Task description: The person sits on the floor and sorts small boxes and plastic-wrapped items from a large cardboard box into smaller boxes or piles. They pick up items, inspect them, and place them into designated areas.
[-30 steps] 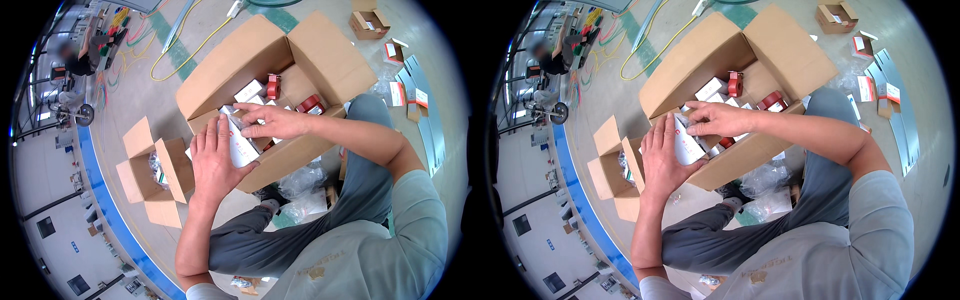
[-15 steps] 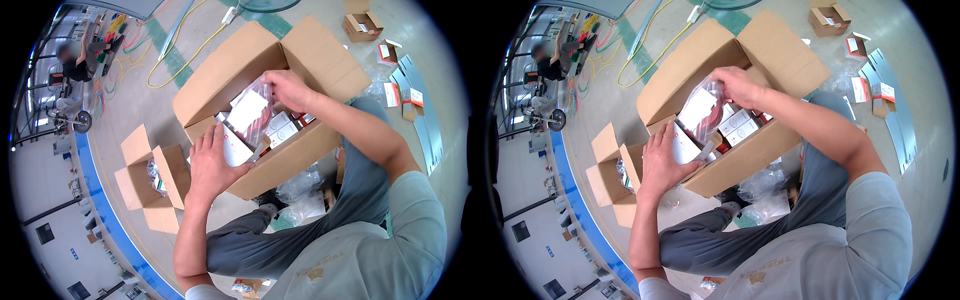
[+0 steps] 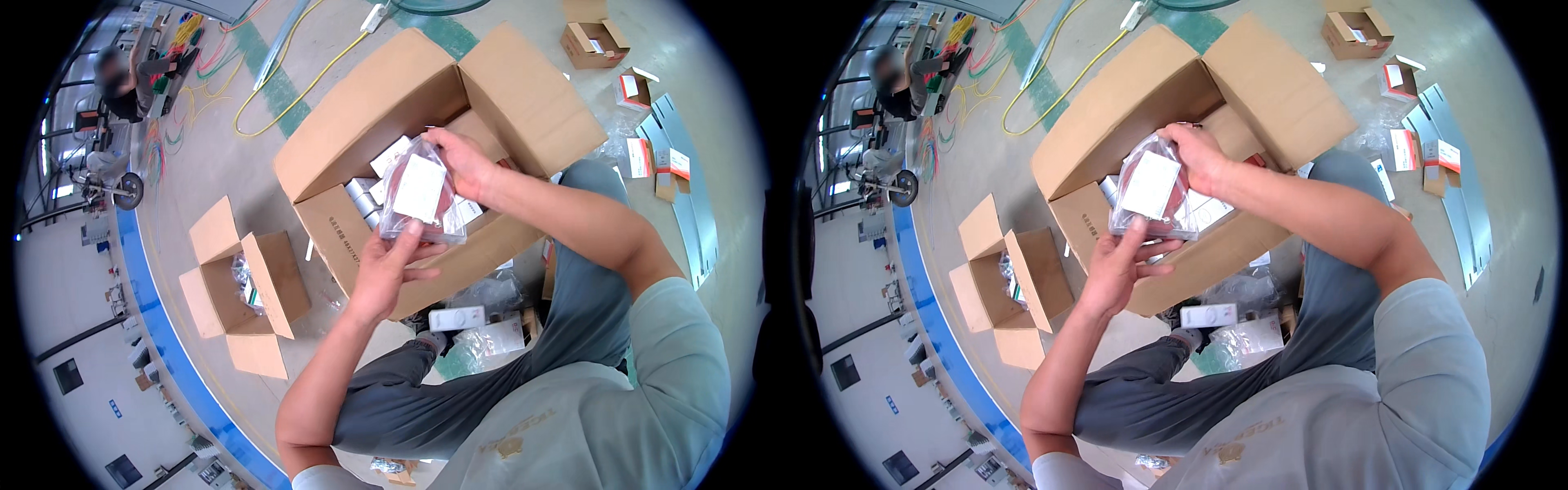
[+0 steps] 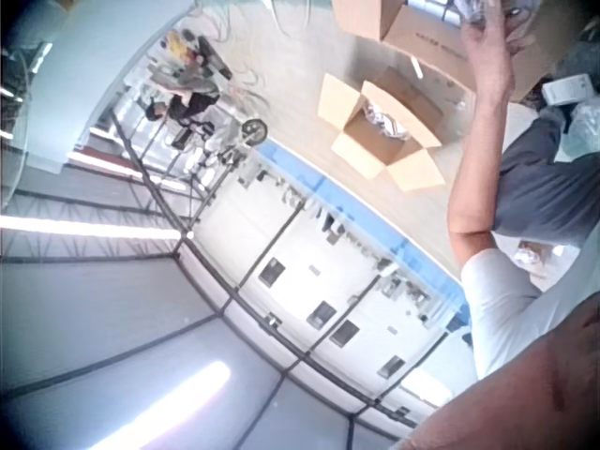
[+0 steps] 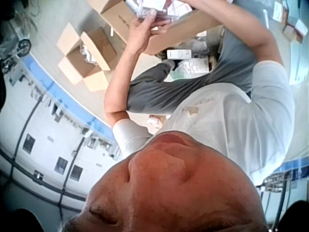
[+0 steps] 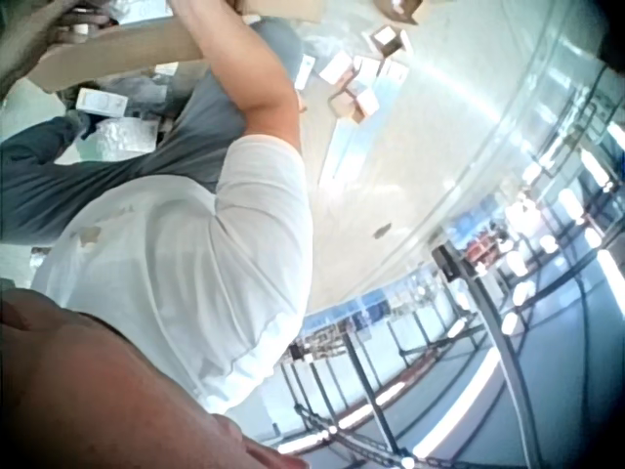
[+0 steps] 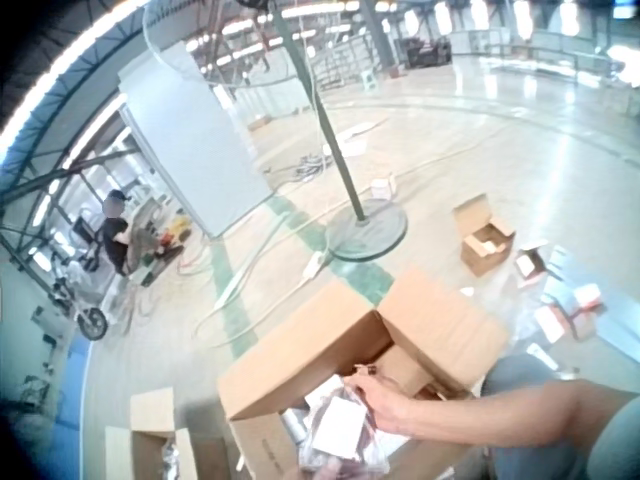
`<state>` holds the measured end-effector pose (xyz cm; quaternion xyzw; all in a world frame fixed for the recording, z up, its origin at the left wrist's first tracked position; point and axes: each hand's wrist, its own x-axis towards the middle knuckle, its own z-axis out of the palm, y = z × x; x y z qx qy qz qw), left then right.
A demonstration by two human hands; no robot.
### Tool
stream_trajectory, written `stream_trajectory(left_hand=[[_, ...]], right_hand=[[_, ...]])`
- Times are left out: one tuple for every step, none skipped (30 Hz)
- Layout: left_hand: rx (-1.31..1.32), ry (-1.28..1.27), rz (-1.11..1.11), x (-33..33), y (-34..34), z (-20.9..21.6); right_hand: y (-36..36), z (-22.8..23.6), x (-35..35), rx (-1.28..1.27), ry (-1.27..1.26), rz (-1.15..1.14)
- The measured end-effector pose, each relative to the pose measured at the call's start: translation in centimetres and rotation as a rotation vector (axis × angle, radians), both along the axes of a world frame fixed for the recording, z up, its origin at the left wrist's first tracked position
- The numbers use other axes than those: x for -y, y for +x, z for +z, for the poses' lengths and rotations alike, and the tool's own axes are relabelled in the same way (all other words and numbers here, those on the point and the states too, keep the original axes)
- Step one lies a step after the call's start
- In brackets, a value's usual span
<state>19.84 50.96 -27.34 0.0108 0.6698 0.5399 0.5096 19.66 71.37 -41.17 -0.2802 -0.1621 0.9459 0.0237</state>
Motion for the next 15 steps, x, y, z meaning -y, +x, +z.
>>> stream_trajectory(left_hand=[[-0.078,0.036,0.024,-0.3,0.3,-0.4],[-0.084,0.021,0.028,-0.1,0.1,-0.7],[-0.091,0.005,0.031,0.1,-0.5,-0.6],[-0.098,-0.012,0.034,0.2,-0.8,-0.4],[-0.185,-0.112,0.08,0.3,-0.8,0.3],[-0.239,-0.118,0.064,0.6,-1.2,0.3],[-0.294,-0.124,0.048,1.1,-1.8,0.1],[-0.348,-0.129,0.032,1.3,-2.1,0.1],[-0.451,-0.154,0.015,1.2,-1.9,0.4],[-0.483,-0.184,-0.014,1.0,-1.9,0.8],[-0.516,-0.215,-0.044,0.9,-1.8,1.2],[-0.55,-0.242,-0.073,0.7,-1.8,1.4],[-0.559,-0.255,-0.066,0.6,-1.8,1.5],[-0.568,-0.267,-0.059,0.5,-1.9,1.6],[-0.577,-0.279,-0.05,0.5,-2.0,1.6]], right_hand=[[-0.1,0.0,1.2,0.005,0.062,-0.072],[0.3,-0.2,1.5,-0.008,0.065,-0.003],[0.8,0.5,1.7,-0.022,0.066,0.064],[1.2,1.0,1.8,-0.036,0.067,0.132],[1.3,0.8,1.9,-0.14,0.161,0.185],[1.4,0.5,1.8,-0.149,0.172,0.214],[1.4,0.2,1.7,-0.158,0.183,0.242],[1.4,-0.1,1.6,-0.167,0.194,0.269],[1.8,1.0,1.6,-0.146,0.186,0.275],[1.9,0.9,1.6,-0.165,0.191,0.302],[1.9,0.8,1.6,-0.184,0.195,0.327],[2.0,0.9,1.4,-0.204,0.203,0.352],[2.1,1.0,1.4,-0.193,0.192,0.414],[2.4,1.1,1.6,-0.181,0.18,0.477],[2.7,1.3,1.8,-0.169,0.168,0.541]])
